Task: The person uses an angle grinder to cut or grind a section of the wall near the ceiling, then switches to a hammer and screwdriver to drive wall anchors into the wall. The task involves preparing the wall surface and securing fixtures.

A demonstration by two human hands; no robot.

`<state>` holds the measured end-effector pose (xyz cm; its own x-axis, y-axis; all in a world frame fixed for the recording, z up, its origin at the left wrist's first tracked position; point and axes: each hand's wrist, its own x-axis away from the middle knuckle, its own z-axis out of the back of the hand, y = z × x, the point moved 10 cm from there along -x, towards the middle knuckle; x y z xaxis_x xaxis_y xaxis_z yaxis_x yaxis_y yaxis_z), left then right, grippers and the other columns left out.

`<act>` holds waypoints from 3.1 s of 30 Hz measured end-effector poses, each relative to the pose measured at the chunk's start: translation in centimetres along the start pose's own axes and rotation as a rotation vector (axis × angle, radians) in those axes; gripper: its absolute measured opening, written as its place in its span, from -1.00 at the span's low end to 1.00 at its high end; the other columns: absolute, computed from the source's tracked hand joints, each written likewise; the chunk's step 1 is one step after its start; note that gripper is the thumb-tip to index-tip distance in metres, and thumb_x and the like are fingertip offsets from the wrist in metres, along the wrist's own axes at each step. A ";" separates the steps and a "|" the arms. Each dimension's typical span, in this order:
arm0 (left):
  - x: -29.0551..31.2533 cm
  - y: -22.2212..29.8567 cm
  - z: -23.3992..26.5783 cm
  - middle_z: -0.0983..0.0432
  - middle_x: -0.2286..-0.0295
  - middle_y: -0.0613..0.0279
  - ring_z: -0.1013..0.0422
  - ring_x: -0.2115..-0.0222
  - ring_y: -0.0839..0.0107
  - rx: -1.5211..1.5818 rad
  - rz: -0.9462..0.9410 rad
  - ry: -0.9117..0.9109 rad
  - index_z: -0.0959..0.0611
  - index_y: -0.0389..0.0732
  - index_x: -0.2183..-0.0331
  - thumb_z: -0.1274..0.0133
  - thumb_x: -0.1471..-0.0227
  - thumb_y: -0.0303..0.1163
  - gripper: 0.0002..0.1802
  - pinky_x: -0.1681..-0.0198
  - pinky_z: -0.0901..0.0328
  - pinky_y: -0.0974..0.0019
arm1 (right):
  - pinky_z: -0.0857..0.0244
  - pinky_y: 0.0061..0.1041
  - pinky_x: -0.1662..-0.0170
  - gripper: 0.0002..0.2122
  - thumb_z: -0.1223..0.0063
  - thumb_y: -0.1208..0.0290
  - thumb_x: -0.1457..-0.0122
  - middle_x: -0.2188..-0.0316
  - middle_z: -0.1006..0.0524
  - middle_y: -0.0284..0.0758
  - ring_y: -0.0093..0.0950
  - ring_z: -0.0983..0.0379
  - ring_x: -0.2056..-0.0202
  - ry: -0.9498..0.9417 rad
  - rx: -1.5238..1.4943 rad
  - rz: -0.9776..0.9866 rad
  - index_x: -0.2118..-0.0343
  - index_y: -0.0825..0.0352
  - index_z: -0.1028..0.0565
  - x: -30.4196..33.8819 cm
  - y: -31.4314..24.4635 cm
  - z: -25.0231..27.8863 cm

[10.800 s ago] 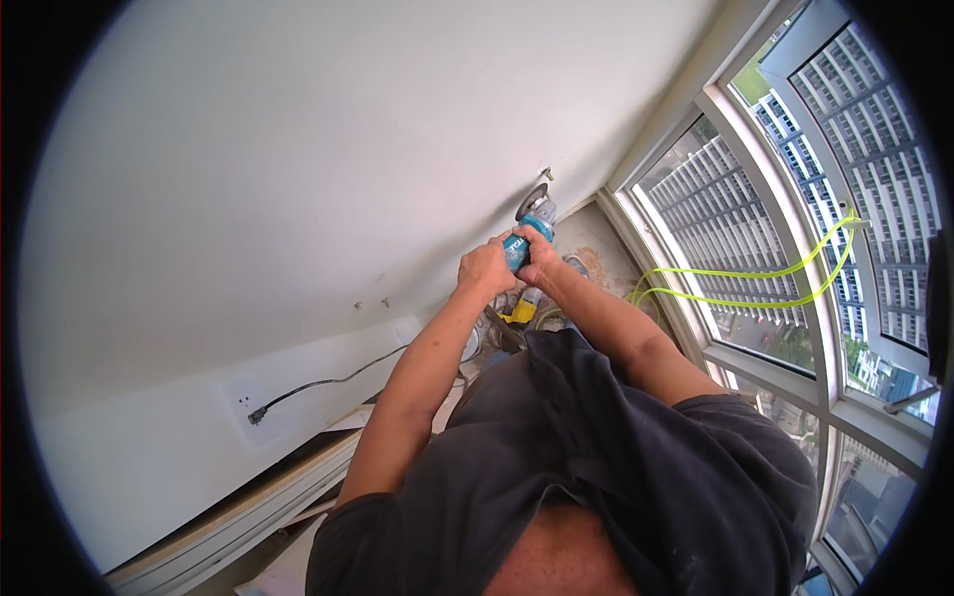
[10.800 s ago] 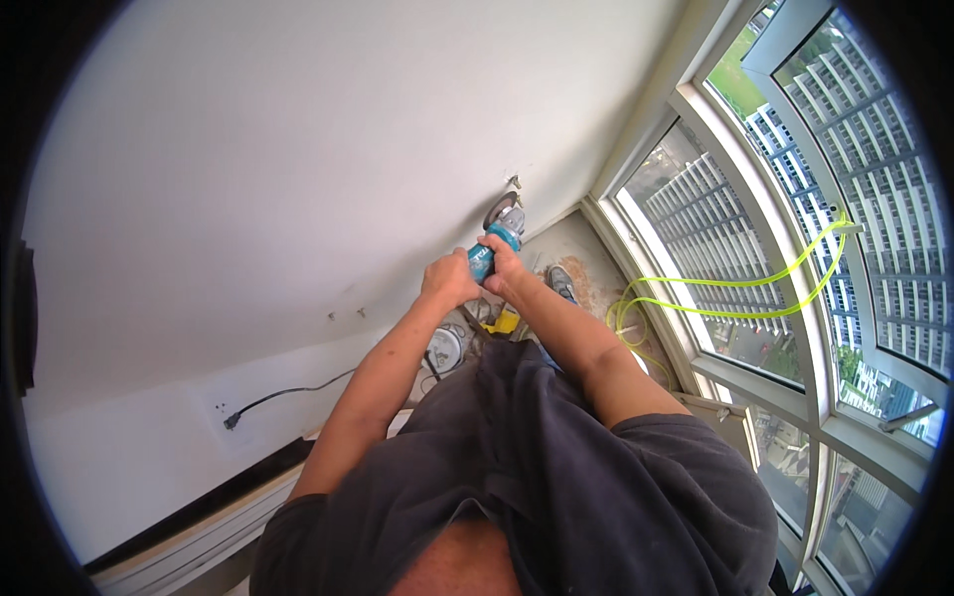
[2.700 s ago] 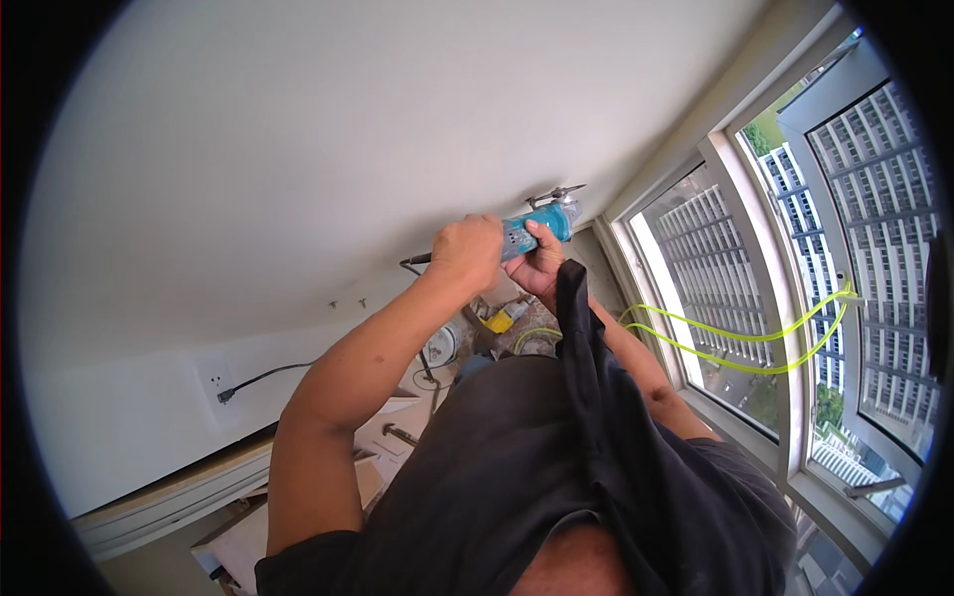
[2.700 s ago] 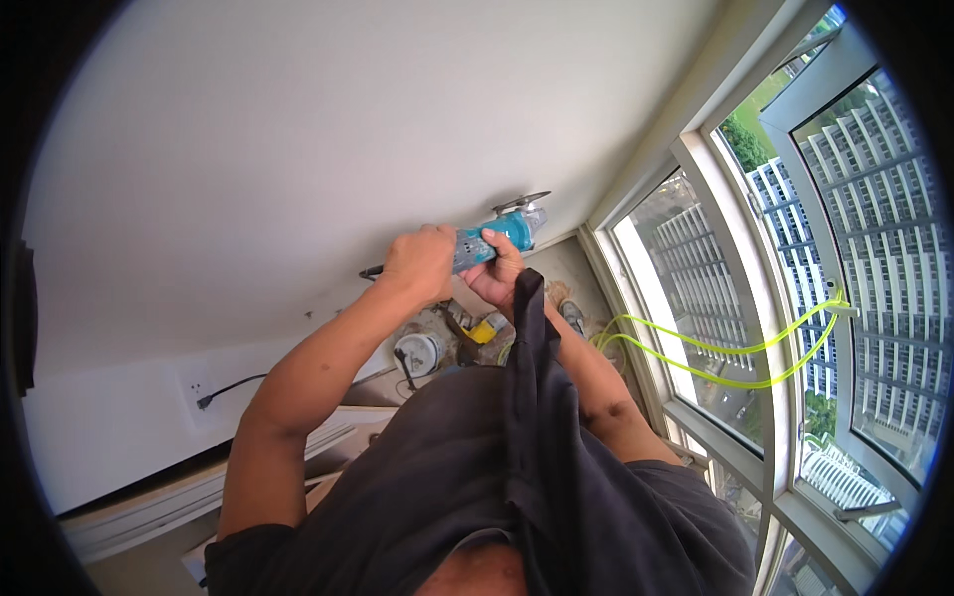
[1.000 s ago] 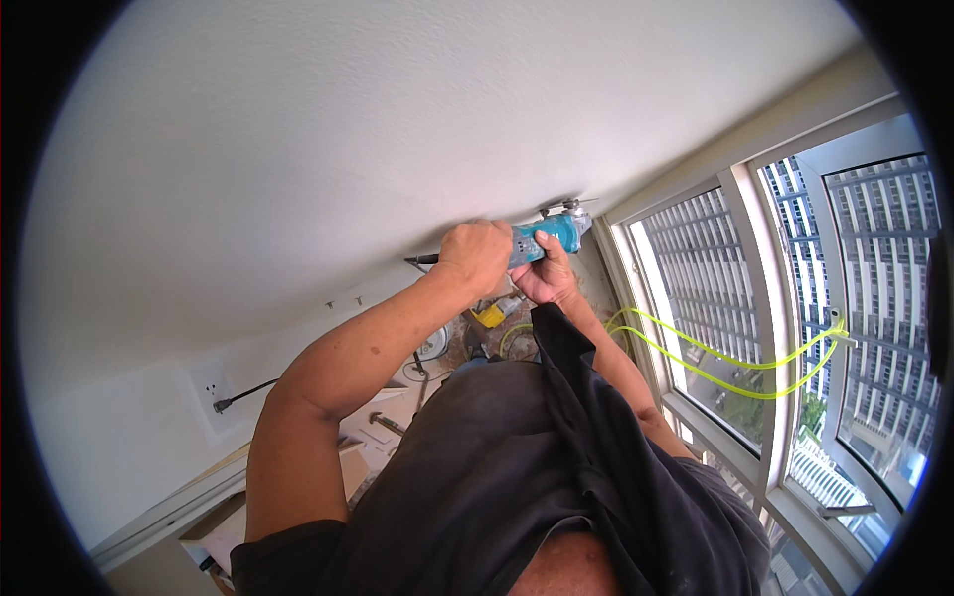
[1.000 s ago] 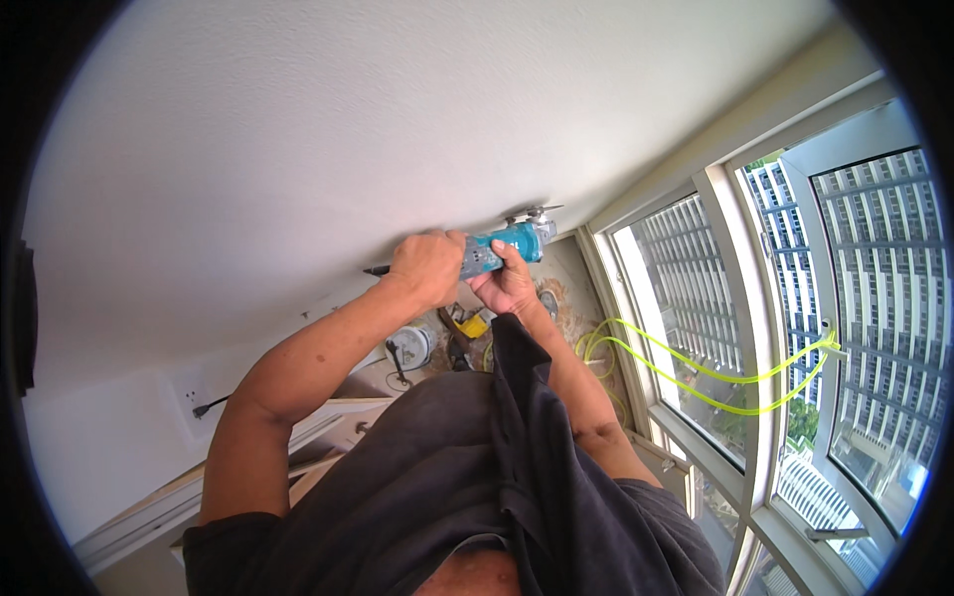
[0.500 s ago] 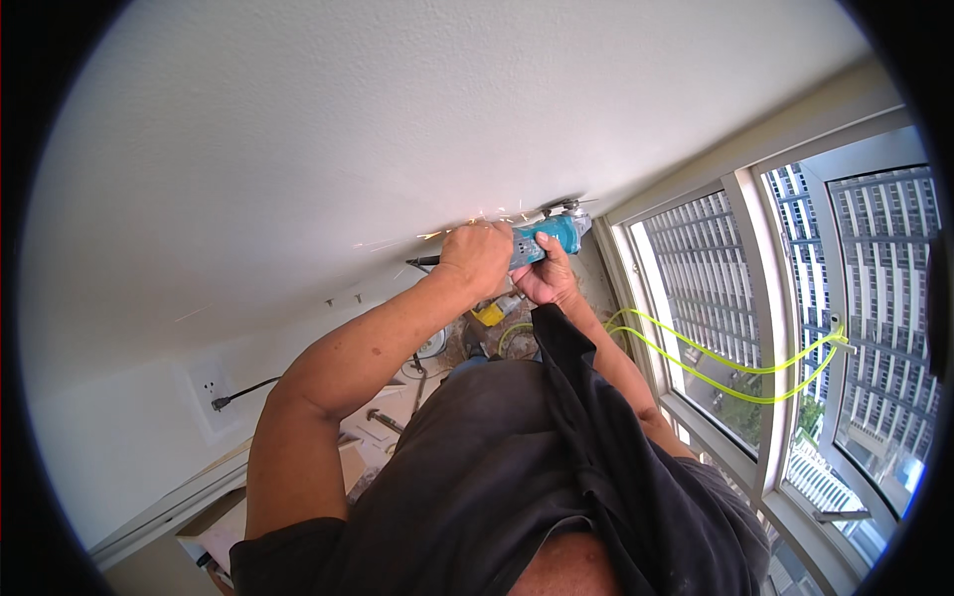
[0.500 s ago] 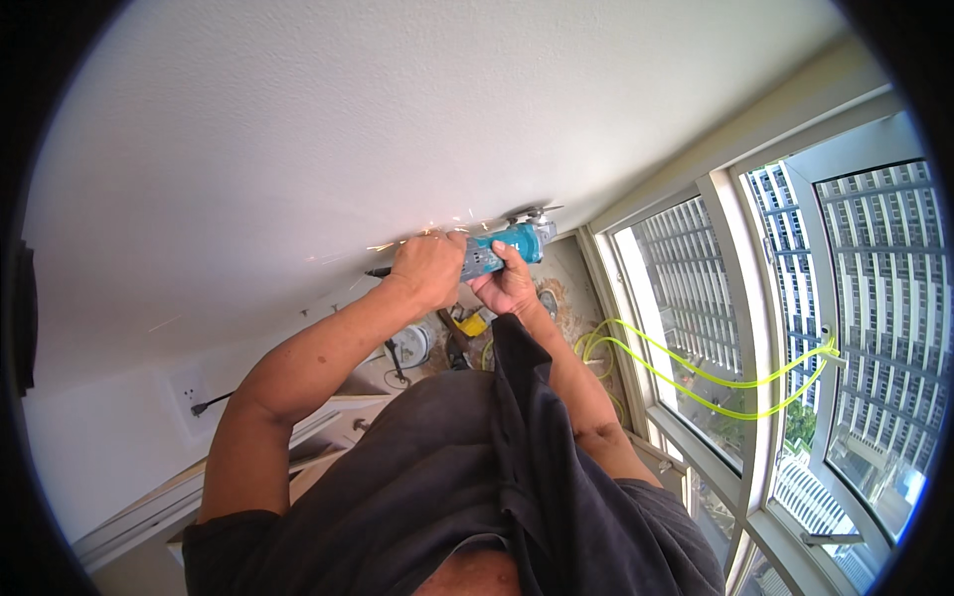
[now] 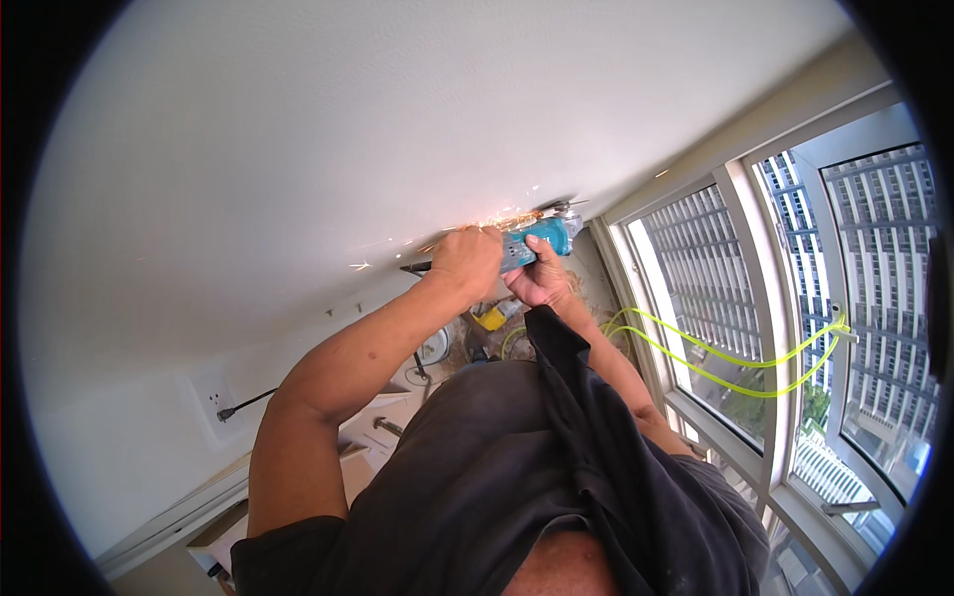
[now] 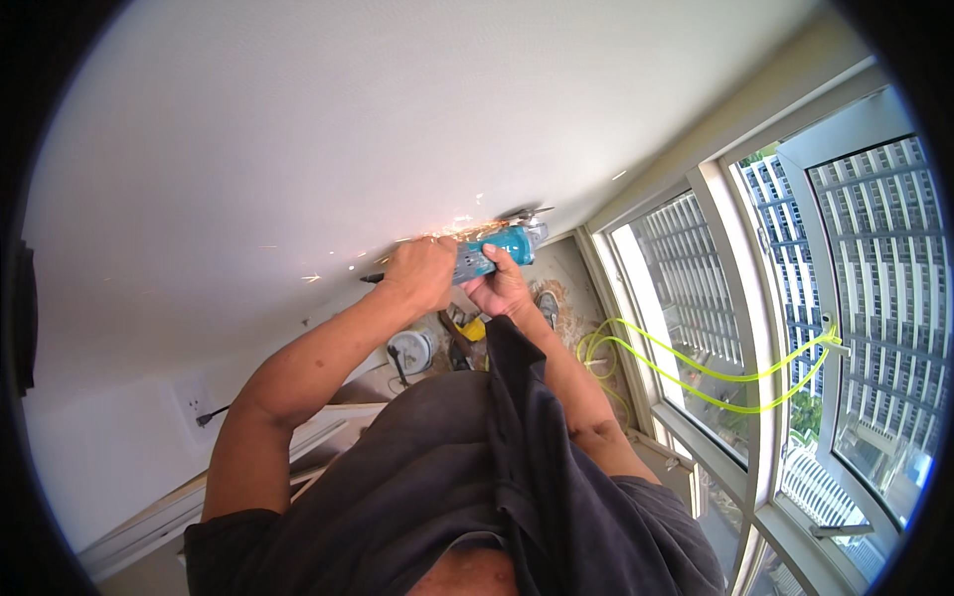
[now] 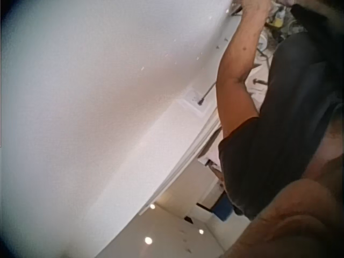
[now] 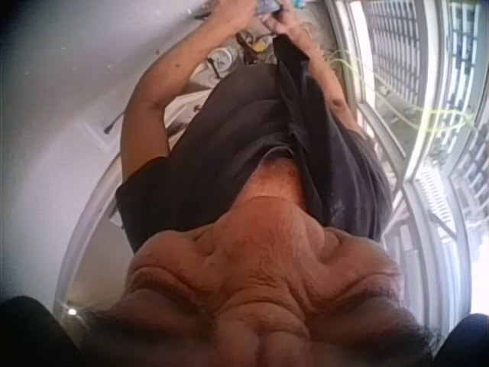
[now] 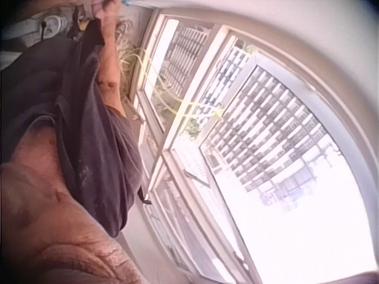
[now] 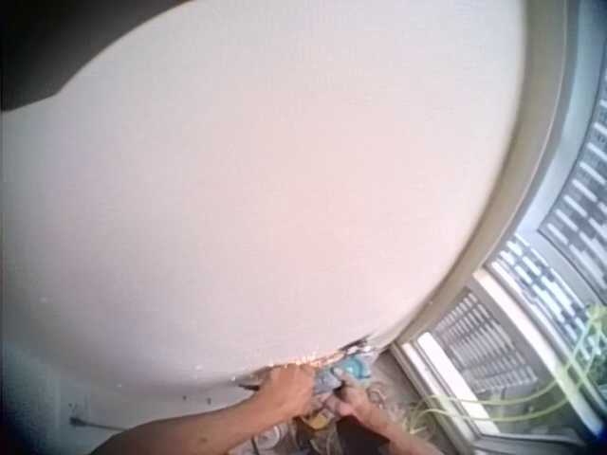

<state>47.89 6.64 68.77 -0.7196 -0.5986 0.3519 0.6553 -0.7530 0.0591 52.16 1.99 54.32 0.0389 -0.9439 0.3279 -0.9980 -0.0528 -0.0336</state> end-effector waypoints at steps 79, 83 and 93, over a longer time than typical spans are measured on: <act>4.1 2.3 0.5 -0.59 0.39 -0.04 -0.61 0.43 0.13 -0.136 -0.096 0.206 -0.55 -0.33 0.28 -0.22 0.19 -0.39 -0.64 0.43 -0.51 0.10 | -0.31 -0.13 -0.29 -0.57 -0.29 0.39 -0.10 0.01 -0.60 -0.11 -0.21 -0.54 -0.05 -0.035 0.027 0.009 0.01 0.52 -0.48 4.5 -0.2 -2.6; 3.1 5.1 0.5 -0.58 0.42 0.03 -0.61 0.48 0.22 -0.187 -0.097 0.153 -0.57 -0.29 0.31 -0.25 0.18 -0.38 -0.67 0.50 -0.49 0.17 | -0.30 -0.13 -0.29 -0.50 -0.32 0.32 -0.09 0.00 -0.59 -0.10 -0.21 -0.53 -0.06 0.023 -0.027 0.014 -0.03 0.53 -0.46 5.7 -1.0 -0.8; -2.6 9.7 3.2 -0.60 0.43 -0.01 -0.63 0.44 0.12 -0.282 -0.161 -0.031 -0.60 -0.33 0.32 -0.34 0.22 -0.38 -0.62 0.41 -0.52 0.16 | -0.33 -0.03 -0.24 -0.54 -0.31 0.18 -0.16 -0.03 -0.61 -0.20 -0.23 -0.53 -0.08 -0.115 -0.268 -0.073 -0.04 0.34 -0.49 4.6 -3.5 -1.0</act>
<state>56.84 1.81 71.40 -0.7989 -0.4601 0.3874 0.4407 -0.8861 -0.1436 55.74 -1.80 56.89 0.1011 -0.9724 0.2103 -0.9692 -0.0485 0.2416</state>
